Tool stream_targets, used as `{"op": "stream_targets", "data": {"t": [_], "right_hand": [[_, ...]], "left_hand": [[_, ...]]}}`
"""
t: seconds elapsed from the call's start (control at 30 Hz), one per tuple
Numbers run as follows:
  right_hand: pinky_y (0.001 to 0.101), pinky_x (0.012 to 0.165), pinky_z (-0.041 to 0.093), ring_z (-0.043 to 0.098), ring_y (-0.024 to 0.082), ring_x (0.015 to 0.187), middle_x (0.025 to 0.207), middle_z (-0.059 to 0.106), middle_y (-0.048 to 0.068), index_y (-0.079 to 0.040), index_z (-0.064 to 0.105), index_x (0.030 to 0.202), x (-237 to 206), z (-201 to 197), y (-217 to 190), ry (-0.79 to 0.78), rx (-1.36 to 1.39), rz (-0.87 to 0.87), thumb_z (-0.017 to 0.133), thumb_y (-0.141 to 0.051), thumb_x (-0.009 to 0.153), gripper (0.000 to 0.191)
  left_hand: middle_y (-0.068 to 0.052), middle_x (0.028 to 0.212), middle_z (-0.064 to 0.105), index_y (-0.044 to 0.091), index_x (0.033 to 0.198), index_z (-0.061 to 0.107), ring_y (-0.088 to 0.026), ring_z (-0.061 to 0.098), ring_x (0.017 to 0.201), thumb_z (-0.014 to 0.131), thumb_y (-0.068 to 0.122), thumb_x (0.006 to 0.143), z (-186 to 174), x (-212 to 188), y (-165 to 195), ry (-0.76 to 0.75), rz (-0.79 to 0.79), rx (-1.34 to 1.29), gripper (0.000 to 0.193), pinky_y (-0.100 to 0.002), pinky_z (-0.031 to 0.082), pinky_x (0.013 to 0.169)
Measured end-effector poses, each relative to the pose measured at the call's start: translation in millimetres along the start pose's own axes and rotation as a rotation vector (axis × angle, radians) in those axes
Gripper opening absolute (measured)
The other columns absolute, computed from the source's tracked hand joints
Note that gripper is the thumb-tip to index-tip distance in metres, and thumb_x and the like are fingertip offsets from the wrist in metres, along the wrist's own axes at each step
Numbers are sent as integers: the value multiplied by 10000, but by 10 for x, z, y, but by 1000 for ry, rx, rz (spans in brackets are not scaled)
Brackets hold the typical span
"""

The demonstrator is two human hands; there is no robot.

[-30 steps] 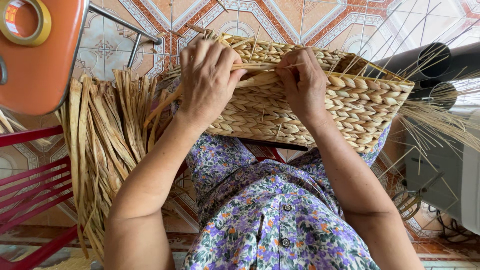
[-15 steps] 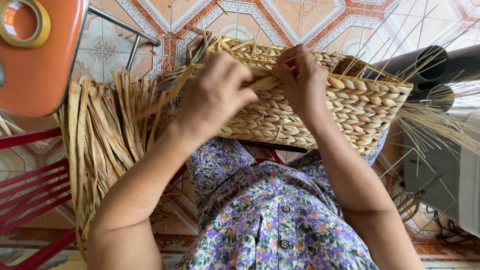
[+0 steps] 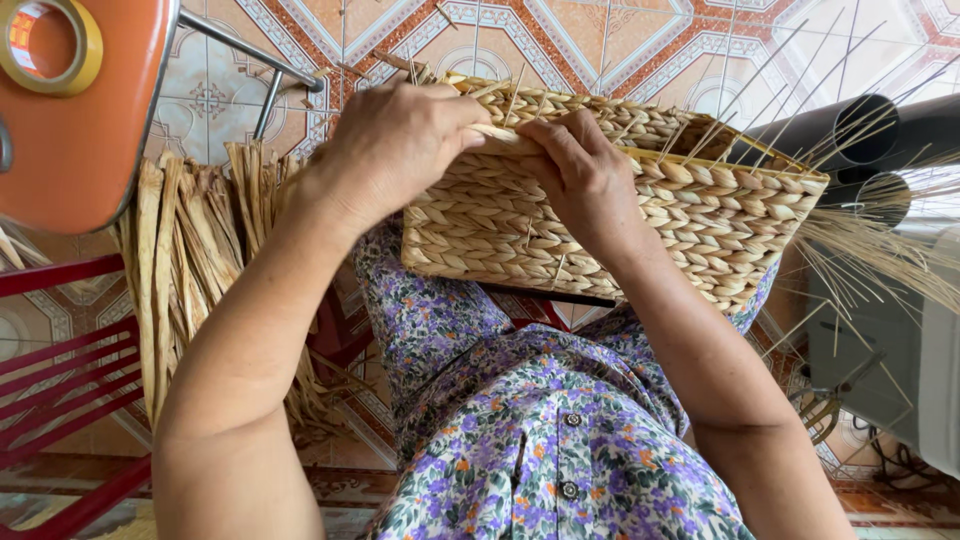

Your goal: The person weaves dried palm leaves into the rim of a rectangular basket, interlacing strands by hand and periodically trimming excess material with scissors. The basket is held on the lap while the person works around the upper edge.

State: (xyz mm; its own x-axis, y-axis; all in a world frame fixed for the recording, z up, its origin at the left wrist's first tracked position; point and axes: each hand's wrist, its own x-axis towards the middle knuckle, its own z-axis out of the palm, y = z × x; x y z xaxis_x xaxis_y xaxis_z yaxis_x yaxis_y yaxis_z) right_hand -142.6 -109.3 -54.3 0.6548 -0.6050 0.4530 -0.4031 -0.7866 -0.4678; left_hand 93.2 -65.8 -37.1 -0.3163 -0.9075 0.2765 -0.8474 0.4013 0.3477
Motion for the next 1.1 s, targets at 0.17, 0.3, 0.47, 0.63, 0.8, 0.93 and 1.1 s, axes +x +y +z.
{"op": "stream_targets", "data": {"t": [0.17,0.3,0.47,0.63,0.8,0.93,1.1], "right_hand": [[366,666,565,669,233,796,949,621,79,-45,676,1079,-28,120,137,41,-55,62,763,9,956,160],[370,655,560,674,242,774,913,610,82,-47,675,1035,-31,154,93,90,-11,116,747,50,909,174],[369,658,564,685,247,768,904,629,86,-43,689,1036,15,100,38,95,18,135,741,42,910,160],[374,697,580,695,252,794,948,648,92,-28,644,1134,56,43,86,-18,-21,76,712,3,997,156],[414,677,534,679,314,815,944,634,122,-43,586,1108,29,68,107,62,-21,80,699,-8,1010,153],[398,707,550,687,284,826,983,646,118,-32,535,1163,-9,91,85,91,75,106,645,12,1048,165],[396,685,545,666,257,773,917,630,111,-22,523,1168,2,39,98,61,119,139,636,29,1047,173]], "left_hand": [[-28,588,606,66,874,681,-88,547,446,581,113,1110,425,0,130,148,-20,57,260,-236,401,341],[-32,631,625,58,893,648,-88,547,470,537,59,1080,725,-14,262,221,-47,133,217,-236,396,356],[-52,698,669,69,959,654,-105,579,535,561,53,1062,507,49,291,216,6,138,140,-243,429,425],[-21,837,661,107,1006,707,-163,596,758,655,69,1041,-198,144,141,338,48,171,73,-281,498,596],[-10,788,622,82,922,745,-189,546,748,804,257,981,-159,-85,661,586,122,-9,194,-349,495,605],[-78,884,670,39,930,715,-138,571,701,720,123,977,292,117,536,248,-182,14,96,-263,502,541],[-29,722,681,83,985,741,-68,545,505,671,119,978,513,297,126,-219,-464,-589,79,-210,476,425]]}}
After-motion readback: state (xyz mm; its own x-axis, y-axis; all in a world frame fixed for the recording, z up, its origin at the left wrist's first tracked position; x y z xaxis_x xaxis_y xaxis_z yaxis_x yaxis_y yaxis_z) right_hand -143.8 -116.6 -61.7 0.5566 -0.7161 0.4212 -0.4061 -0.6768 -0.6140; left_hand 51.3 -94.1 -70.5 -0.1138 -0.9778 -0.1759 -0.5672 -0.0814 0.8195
